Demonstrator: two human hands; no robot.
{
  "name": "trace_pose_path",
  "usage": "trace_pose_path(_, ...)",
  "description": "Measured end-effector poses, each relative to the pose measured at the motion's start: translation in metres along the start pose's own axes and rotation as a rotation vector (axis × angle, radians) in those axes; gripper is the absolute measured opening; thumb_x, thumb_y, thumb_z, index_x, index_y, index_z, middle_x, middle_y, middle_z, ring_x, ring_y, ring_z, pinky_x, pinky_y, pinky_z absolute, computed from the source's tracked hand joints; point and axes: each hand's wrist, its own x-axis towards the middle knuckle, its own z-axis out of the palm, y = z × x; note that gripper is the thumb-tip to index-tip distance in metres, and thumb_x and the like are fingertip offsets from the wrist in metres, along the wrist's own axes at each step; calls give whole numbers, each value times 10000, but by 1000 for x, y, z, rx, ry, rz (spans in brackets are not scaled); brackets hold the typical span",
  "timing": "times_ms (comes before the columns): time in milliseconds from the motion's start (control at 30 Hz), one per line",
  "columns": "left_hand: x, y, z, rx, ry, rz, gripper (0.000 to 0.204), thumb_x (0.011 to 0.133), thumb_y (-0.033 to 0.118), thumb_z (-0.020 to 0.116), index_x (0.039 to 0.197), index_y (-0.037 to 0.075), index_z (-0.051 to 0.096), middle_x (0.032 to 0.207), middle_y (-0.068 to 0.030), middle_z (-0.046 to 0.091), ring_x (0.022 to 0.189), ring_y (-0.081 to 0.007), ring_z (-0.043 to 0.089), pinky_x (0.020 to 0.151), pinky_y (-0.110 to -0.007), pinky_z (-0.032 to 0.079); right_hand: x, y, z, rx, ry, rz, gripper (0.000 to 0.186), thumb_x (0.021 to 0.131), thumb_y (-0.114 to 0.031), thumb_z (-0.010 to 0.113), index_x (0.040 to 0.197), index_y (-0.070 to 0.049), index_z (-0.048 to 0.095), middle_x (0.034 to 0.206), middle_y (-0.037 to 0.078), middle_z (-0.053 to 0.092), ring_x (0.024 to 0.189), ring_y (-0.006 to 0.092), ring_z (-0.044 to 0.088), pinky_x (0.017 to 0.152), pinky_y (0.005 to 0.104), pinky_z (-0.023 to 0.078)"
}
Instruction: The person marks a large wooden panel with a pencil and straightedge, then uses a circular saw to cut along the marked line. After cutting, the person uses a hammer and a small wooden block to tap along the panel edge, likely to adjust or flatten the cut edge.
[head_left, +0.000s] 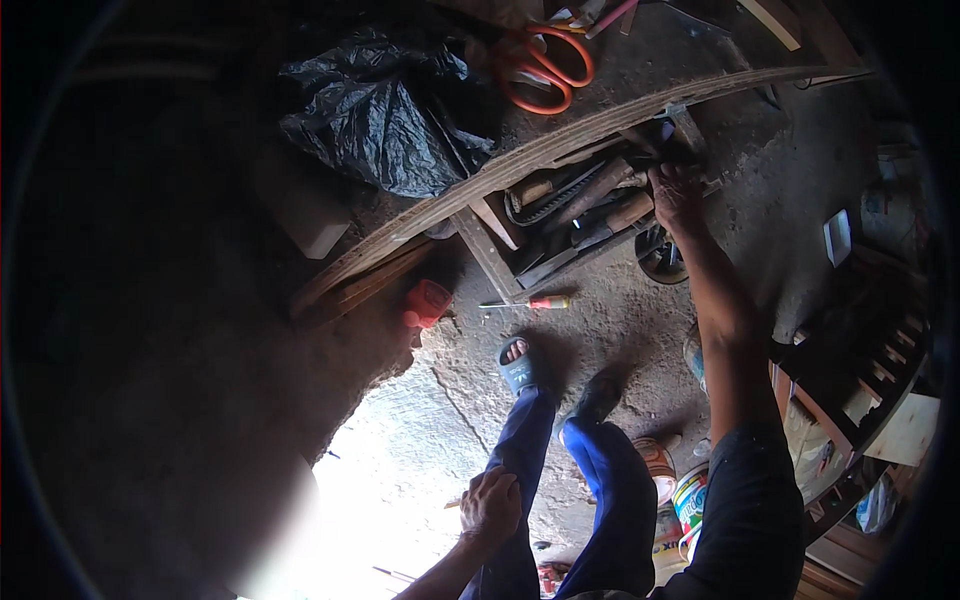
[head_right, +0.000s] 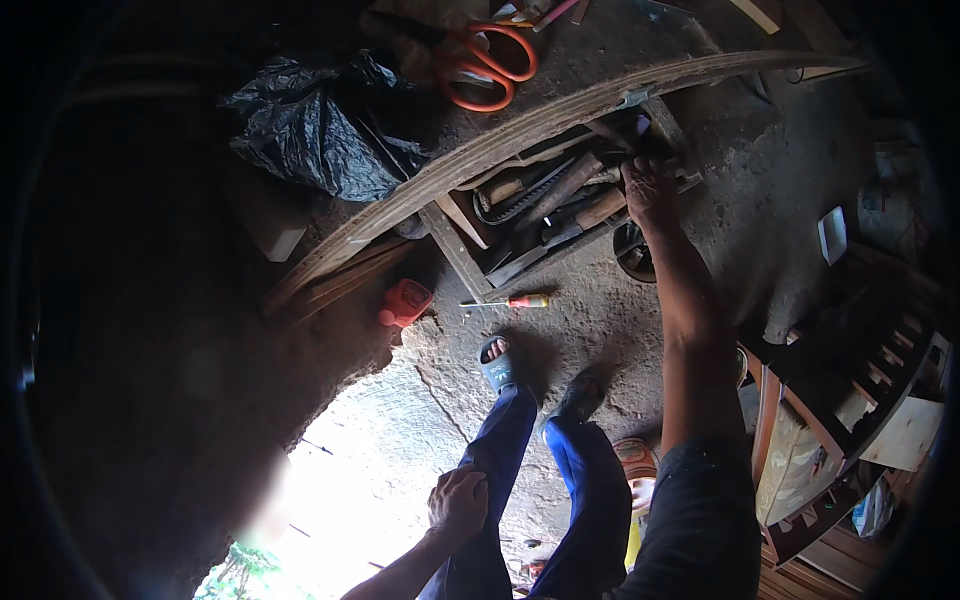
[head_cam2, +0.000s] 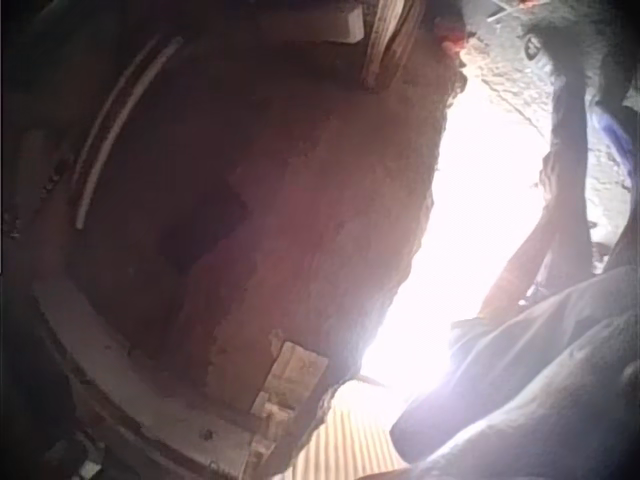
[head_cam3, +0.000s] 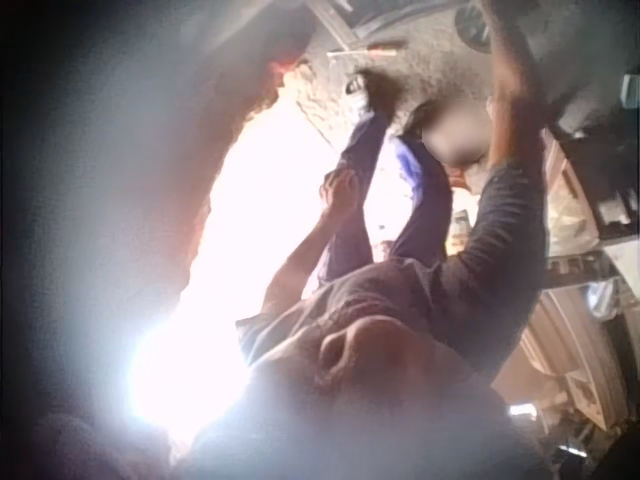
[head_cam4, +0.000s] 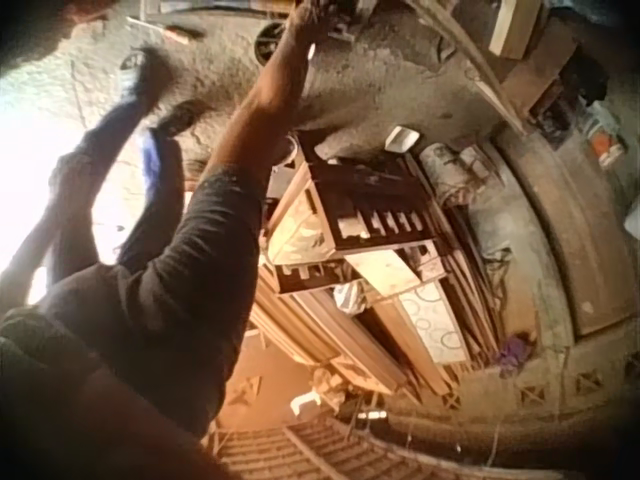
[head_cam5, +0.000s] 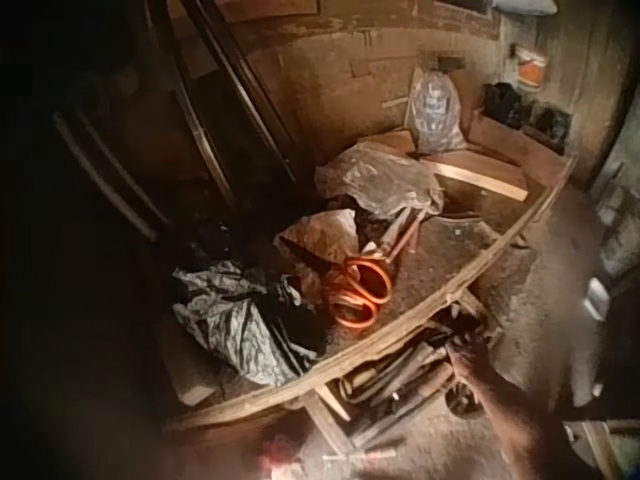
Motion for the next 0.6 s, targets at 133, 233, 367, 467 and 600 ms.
trace_pose_path(133, 0, 6, 6, 1, -6, 32, 246, 933, 285, 615, 1074, 116, 725, 1227, -76, 673, 1169, -317, 598, 1007, -449, 466, -15, 56, 18, -61, 213, 70, 228, 857, -174, 596, 1085, -178, 596, 995, 70, 619, 1026, 296, 594, 1003, 579, 401)
trace_pose_path(233, -4, 1, 9, 11, 9, 8, 235, 922, 280, 614, 1064, 126, 720, 1215, -69, 673, 1156, -324, 598, 987, -464, 474, -20, 75, -38, -108, 86, 135, 223, 862, -168, 600, 1085, -180, 599, 948, 63, 633, 978, 272, 621, 931, 576, 424)
trace_pose_path(367, -5, 4, 12, 19, 0, 4, 238, 917, 281, 604, 1058, 130, 722, 1196, -71, 683, 1162, -333, 594, 995, -458, 471, -63, 99, -105, -43, -288, 362, 327, 868, -174, 643, 1180, -180, 546, 1084, 65, 612, 1019, 317, 618, 798, 554, 472)
trace_pose_path(467, -8, 12, 8, -13, -65, -11, 321, 920, 286, 598, 1187, 126, 675, 1276, -93, 642, 1219, -339, 557, 1027, -477, 442, -139, 82, -96, 318, -274, 394, 390, 921, -236, 611, 1287, -174, 491, 1155, 143, 636, 1017, 369, 653, 792, 562, 518)
trace_pose_path(600, -23, 4, 15, 26, 141, 248, 537, 897, 284, 621, 1404, 139, 518, 1447, -157, 499, 1328, -372, 462, 1084, -515, 380, -262, -32, -178, 1250, -531, 542, 529, 820, -409, 715, 1148, -21, 565, 1041, 241, 656, 947, 416, 652, 810, 498, 509)
